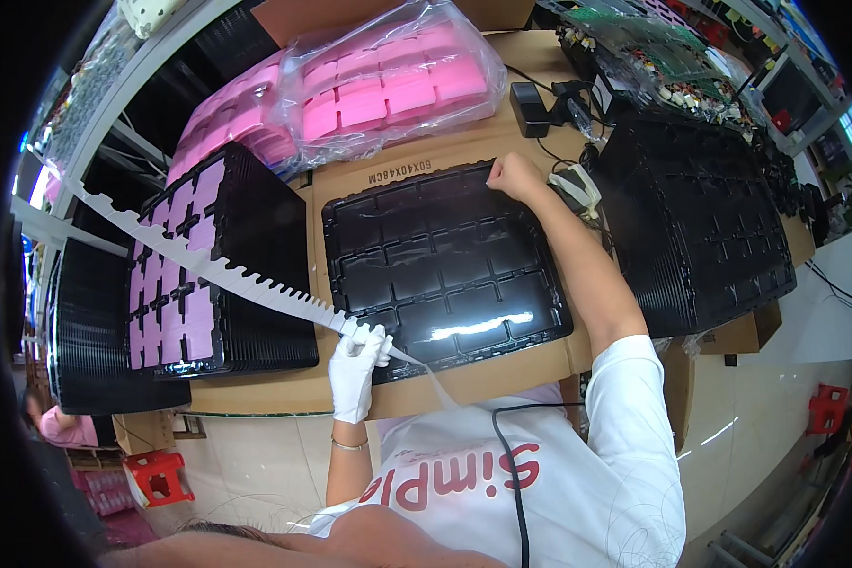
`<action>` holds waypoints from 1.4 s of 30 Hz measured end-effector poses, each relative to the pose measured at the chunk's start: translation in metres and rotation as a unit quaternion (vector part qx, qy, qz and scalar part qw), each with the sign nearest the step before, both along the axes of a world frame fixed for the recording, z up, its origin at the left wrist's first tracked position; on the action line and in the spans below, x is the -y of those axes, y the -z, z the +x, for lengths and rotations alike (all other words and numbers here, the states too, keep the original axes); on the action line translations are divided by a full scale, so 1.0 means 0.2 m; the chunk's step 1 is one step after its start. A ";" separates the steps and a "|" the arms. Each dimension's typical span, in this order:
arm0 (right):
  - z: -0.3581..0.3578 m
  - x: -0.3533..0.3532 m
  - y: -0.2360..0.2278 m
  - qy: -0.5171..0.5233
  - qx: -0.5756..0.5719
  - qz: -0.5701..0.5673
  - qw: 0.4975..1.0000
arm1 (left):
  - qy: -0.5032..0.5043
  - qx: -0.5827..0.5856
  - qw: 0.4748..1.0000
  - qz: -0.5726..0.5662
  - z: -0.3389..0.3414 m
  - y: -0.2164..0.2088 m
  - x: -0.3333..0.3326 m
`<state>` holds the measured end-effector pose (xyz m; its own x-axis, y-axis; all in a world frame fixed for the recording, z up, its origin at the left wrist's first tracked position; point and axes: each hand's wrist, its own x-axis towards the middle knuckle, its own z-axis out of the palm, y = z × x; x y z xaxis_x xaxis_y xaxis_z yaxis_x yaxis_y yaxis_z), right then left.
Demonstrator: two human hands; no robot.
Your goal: The person assembles black plastic trays by placing pink foam inserts into them. They then use a handheld tool to press down on the foam, securing it within the tray's compartments. The person repeats this process for multiple trays, stacking the completed units to the side.
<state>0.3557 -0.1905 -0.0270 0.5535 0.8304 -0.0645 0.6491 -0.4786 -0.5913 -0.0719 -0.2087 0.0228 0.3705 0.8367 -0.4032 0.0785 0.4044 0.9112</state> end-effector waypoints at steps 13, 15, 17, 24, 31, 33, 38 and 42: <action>-0.80 0.54 -0.17 0.048 -0.747 0.233 0.622 | 0.050 0.064 0.996 -0.027 0.05 -0.06 0.07; -1.03 0.61 -0.17 0.009 -0.707 0.173 0.685 | 0.059 0.062 0.996 -0.035 0.08 -0.05 0.10; -1.19 0.65 -0.21 -0.026 -0.606 0.115 0.787 | 0.063 0.067 0.994 -0.057 0.10 -0.02 0.13; -1.34 0.77 -0.16 -0.116 -0.123 0.316 0.934 | 0.077 0.077 0.992 -0.057 0.09 -0.01 0.17; -1.13 0.92 -0.29 -0.066 -0.169 0.271 0.945 | 0.069 0.042 0.997 -0.009 0.10 0.02 0.16; -0.91 1.01 -0.28 0.019 -0.260 0.168 0.951 | 0.079 0.025 0.997 0.008 0.09 0.04 0.15; -0.70 1.08 -0.17 0.005 -0.086 0.031 0.996 | 0.087 0.025 0.996 -0.007 0.11 0.03 0.16; -0.69 1.06 -0.18 -0.021 -0.042 0.018 0.999 | 0.089 0.018 0.996 -0.005 0.11 0.03 0.15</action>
